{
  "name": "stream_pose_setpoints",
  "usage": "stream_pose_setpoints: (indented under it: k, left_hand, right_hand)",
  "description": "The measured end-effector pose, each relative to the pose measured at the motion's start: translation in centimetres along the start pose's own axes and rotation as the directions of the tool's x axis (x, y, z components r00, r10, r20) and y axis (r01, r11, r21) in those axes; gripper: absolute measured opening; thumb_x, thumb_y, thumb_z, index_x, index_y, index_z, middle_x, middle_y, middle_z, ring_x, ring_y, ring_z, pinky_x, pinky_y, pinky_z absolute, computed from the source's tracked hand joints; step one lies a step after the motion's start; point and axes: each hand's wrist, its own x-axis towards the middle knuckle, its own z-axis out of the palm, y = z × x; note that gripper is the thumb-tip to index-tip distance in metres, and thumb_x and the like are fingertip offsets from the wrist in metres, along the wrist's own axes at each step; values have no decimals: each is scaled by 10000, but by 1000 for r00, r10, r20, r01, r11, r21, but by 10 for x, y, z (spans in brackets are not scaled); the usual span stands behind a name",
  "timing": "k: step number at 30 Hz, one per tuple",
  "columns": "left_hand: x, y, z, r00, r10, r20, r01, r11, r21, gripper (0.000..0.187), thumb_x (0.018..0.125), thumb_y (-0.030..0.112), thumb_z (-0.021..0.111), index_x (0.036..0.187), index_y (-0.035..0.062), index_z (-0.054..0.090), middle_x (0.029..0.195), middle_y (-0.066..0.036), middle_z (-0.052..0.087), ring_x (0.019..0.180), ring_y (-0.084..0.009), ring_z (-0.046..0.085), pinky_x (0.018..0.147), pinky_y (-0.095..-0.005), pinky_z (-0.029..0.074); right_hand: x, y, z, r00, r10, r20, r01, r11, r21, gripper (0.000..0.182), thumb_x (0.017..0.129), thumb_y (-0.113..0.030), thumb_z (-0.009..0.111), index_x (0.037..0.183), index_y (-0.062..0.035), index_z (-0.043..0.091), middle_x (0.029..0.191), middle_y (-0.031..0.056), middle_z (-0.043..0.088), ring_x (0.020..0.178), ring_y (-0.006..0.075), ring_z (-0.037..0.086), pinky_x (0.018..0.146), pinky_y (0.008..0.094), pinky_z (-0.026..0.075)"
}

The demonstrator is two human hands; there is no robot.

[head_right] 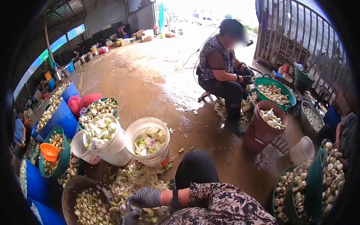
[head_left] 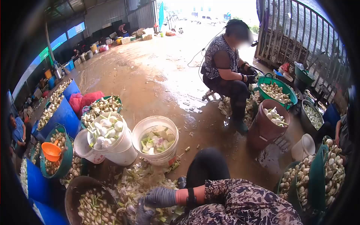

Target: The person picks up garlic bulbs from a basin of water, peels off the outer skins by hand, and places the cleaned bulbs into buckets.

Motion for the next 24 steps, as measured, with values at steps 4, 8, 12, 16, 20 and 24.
stream_pose_setpoints:
  k: [4, 8, 12, 16, 20, 24]
  left_hand:
    - [9, 2, 9, 997, 18, 69, -25, 995, 98, 662, 814, 251, 642, 1402, 105, 375, 1201, -74, 562, 787, -171, 550, 668, -328, 482]
    - [14, 1, 14, 989, 55, 134, -76, 985, 156, 634, 806, 233, 644, 1371, 94, 392, 1183, -76, 563, 812, -174, 552, 693, -329, 481]
    - [13, 0, 19, 992, 94, 84, -105, 985, 135, 606, 798, 215, 646, 1339, 83, 409, 1165, -77, 564, 837, -177, 553, 719, -331, 481]
    - [14, 0, 12, 990, 118, -71, -116, 993, 32, 577, 789, 197, 648, 1308, 72, 426, 1146, -78, 566, 862, -179, 554, 744, -333, 480]
    - [12, 1, 2, 985, 123, -123, -119, 992, 39, 549, 781, 179, 650, 1276, 61, 443, 1128, -79, 567, 888, -182, 555, 770, -335, 479]
    - [6, -3, -3, 988, 111, -109, -101, 991, 93, 521, 773, 161, 651, 1245, 50, 460, 1110, -81, 568, 913, -184, 557, 795, -337, 478]
  right_hand:
    - [1, 8, 12, 997, 31, 70, -9, 957, -291, 189, 786, -190, 653, 942, -85, 632, 800, 142, 640, 758, 367, 623, 663, 430, 505]
    - [-7, 7, 14, 976, 207, 74, -198, 974, -114, 181, 811, -195, 621, 940, -69, 634, 741, 150, 630, 730, 341, 629, 674, 425, 507]
    - [-3, 27, 26, 788, 585, 193, -616, 735, 285, 288, 837, -302, 616, 957, -41, 628, 859, 192, 661, 794, 386, 630, 716, 443, 495]
    - [0, 29, 20, 900, 423, 104, -434, 854, 288, 399, 891, -389, 603, 1045, -22, 595, 937, 209, 656, 840, 365, 613, 764, 420, 479]
    - [-3, 20, 22, 965, 225, 137, -251, 944, 213, 329, 922, -337, 595, 1031, -27, 577, 891, 177, 624, 835, 312, 613, 766, 407, 476]
    - [-4, 1, 22, 968, 245, 50, -231, 953, -198, 187, 807, -190, 635, 928, -60, 575, 816, 171, 625, 762, 407, 616, 670, 456, 486]
